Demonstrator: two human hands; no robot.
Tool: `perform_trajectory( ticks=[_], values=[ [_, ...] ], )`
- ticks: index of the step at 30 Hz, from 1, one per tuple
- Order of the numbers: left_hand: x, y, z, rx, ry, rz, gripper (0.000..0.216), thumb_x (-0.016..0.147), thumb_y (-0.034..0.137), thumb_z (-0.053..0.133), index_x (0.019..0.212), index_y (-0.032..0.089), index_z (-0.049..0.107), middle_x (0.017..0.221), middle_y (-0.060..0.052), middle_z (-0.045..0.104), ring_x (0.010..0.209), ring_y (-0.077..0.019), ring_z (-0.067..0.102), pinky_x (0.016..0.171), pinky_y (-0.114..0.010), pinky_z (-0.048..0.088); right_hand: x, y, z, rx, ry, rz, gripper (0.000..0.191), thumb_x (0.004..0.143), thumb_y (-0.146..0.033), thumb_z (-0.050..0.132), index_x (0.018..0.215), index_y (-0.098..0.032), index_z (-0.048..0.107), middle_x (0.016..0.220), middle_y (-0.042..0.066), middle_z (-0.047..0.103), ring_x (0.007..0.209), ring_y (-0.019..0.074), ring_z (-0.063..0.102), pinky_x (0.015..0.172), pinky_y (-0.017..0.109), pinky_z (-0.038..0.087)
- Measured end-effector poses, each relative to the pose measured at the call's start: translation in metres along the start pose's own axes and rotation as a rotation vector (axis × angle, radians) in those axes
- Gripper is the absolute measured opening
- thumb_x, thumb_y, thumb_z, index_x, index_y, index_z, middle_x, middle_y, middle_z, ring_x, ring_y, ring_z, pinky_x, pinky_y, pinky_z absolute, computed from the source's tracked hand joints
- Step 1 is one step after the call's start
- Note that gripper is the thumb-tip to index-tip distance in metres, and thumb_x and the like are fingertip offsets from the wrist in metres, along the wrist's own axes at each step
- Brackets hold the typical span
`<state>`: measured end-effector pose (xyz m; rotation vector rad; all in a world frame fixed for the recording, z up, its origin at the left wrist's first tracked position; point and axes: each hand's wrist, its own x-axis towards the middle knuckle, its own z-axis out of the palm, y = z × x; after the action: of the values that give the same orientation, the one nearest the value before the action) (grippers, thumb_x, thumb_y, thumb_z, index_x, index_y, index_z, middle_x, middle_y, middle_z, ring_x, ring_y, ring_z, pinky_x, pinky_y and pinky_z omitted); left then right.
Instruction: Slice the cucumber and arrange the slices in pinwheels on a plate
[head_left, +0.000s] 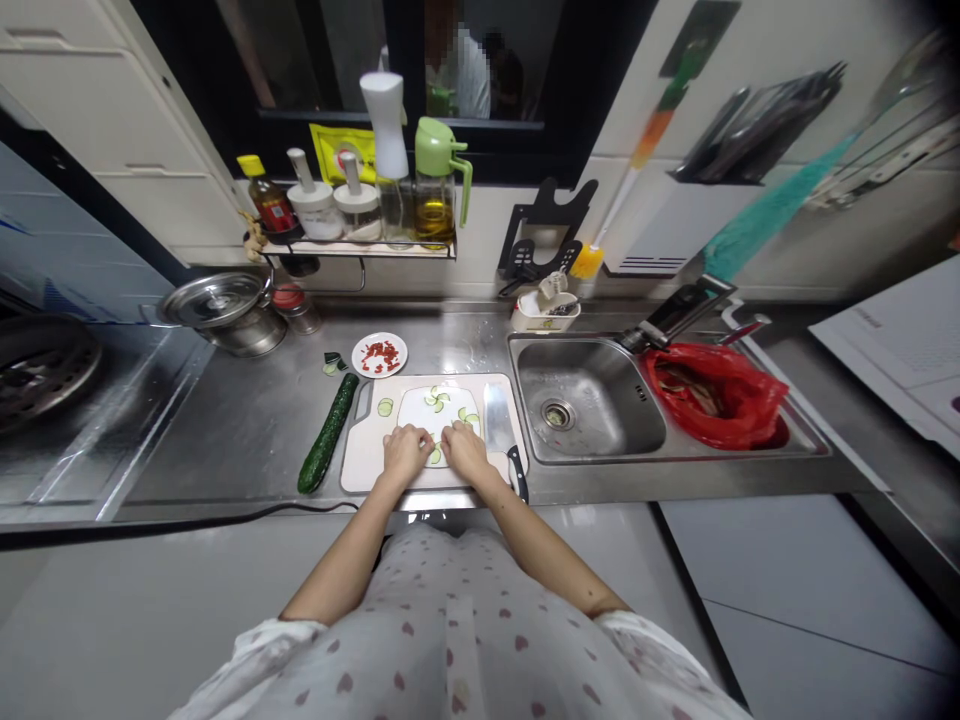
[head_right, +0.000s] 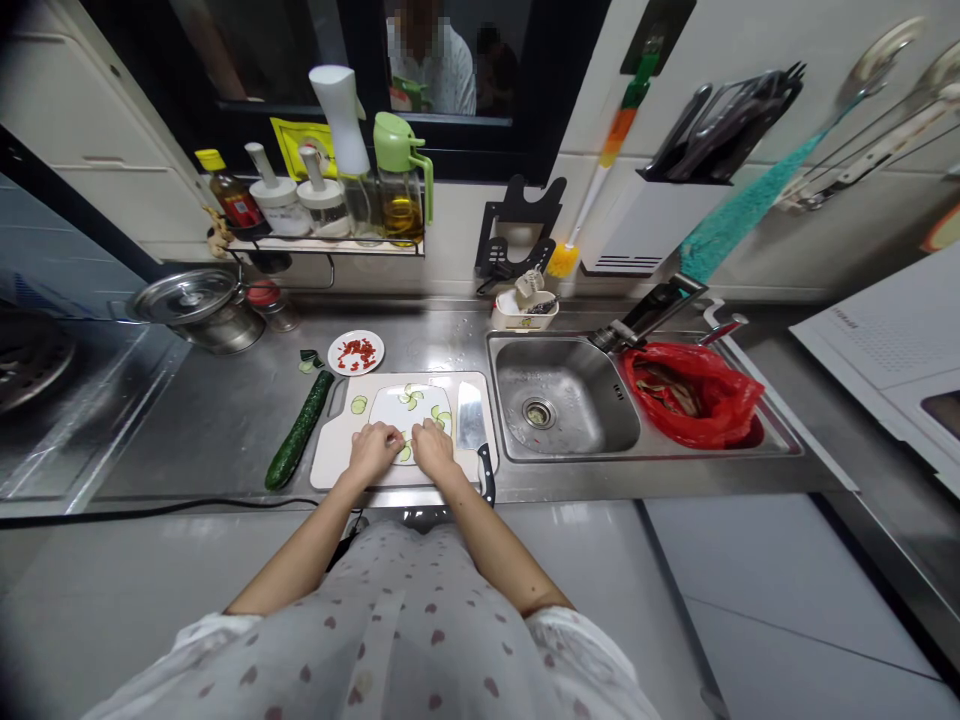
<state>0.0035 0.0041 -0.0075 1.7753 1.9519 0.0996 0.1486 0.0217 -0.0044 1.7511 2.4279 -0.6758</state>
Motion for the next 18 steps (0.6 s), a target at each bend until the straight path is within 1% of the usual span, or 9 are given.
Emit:
perform_trajectory(
  ticks=[3, 6, 12, 18],
  values=[
    [0.002, 0.000, 0.001, -0.003, 0.000, -0.007, 0.021, 0.087, 0.039, 0.055, 0.089, 0.025, 0.070, 0.103, -0.007, 0.067, 0.106, -0.0264, 0.053, 0.091, -0.039, 0.034, -0.001, 0.000, 0.000, 0.005, 0.020, 0.003, 0.021, 0.096, -0.025, 0.044, 0.104, -0.019, 0.063, 0.114, 0.011, 0.057, 0.105, 0.0218, 0.049, 0.079, 0.029, 0.041],
    [0.004, 0.000, 0.003, -0.014, 0.004, -0.022, 0.018, 0.086, 0.037, 0.056, 0.088, 0.025, 0.070, 0.102, -0.006, 0.067, 0.106, -0.0260, 0.053, 0.091, -0.039, 0.034, -0.004, 0.000, 0.001, 0.001, 0.033, 0.007, 0.021, 0.095, -0.028, 0.046, 0.104, -0.019, 0.063, 0.116, 0.011, 0.057, 0.107, 0.0220, 0.049, 0.081, 0.030, 0.041],
    [0.007, 0.001, 0.002, -0.025, -0.006, -0.049, 0.015, 0.083, 0.035, 0.059, 0.088, 0.026, 0.070, 0.102, -0.005, 0.068, 0.106, -0.0258, 0.054, 0.090, -0.040, 0.034, -0.009, -0.001, 0.003, 0.010, 0.013, 0.030, 0.020, 0.092, -0.031, 0.053, 0.105, -0.020, 0.063, 0.116, 0.010, 0.058, 0.110, 0.0223, 0.049, 0.083, 0.030, 0.042],
    [0.005, 0.004, -0.001, -0.025, -0.002, -0.063, 0.017, 0.084, 0.036, 0.058, 0.087, 0.026, 0.070, 0.104, -0.006, 0.068, 0.107, -0.0271, 0.053, 0.090, -0.041, 0.034, -0.011, -0.002, 0.003, 0.018, 0.018, 0.037, 0.020, 0.093, -0.033, 0.053, 0.105, -0.020, 0.062, 0.116, 0.010, 0.058, 0.111, 0.0222, 0.049, 0.083, 0.030, 0.041]
  ],
)
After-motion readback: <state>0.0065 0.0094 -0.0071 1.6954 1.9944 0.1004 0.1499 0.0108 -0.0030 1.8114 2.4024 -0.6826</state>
